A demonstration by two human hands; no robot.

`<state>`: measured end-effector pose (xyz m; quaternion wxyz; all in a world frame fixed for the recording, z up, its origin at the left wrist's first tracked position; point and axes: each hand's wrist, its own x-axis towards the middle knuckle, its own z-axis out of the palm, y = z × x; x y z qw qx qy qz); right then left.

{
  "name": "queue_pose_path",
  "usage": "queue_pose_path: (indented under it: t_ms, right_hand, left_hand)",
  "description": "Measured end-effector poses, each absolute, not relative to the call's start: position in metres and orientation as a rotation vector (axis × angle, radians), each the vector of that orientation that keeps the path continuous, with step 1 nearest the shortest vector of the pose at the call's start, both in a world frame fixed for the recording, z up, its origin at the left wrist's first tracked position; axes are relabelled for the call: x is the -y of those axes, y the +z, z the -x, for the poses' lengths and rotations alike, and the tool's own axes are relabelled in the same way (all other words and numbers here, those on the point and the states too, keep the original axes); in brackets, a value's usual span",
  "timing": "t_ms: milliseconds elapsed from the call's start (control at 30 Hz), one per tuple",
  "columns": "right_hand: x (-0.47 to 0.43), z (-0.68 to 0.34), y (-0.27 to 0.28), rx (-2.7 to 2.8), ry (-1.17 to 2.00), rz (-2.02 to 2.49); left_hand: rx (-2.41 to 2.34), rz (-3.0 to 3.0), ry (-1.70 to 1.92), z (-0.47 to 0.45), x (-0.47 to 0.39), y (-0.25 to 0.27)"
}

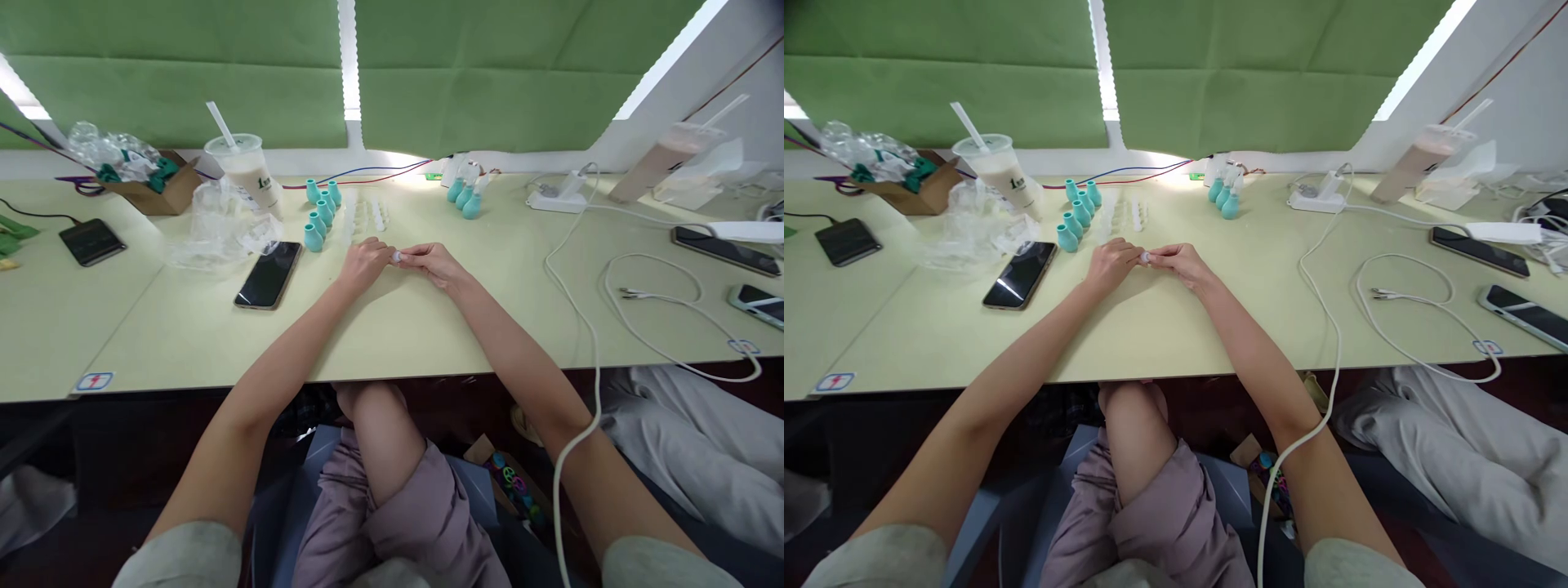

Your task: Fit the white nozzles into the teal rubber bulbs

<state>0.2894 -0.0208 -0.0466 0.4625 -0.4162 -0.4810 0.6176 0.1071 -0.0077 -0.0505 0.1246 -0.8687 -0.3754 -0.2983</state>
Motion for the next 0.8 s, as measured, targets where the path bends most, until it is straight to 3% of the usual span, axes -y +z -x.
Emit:
queue_pose_path:
  t_ms: [300,533,800]
  right_hand:
    - [0.022,-0.287,-0.045,1.145,1.573,1.096]
    - [0.027,-0.277,-0.036,1.245,1.478,0.883]
    - [0.026,-0.269,-0.038,1.271,1.28,0.987]
  left_hand:
    - [1.08,2.557,-0.765,-0.106,0.009,-0.051]
    - [1.366,2.442,-0.919,-0.106,0.018,-0.031]
    - [1.397,2.48,-0.652,-0.099,0.028,-0.014]
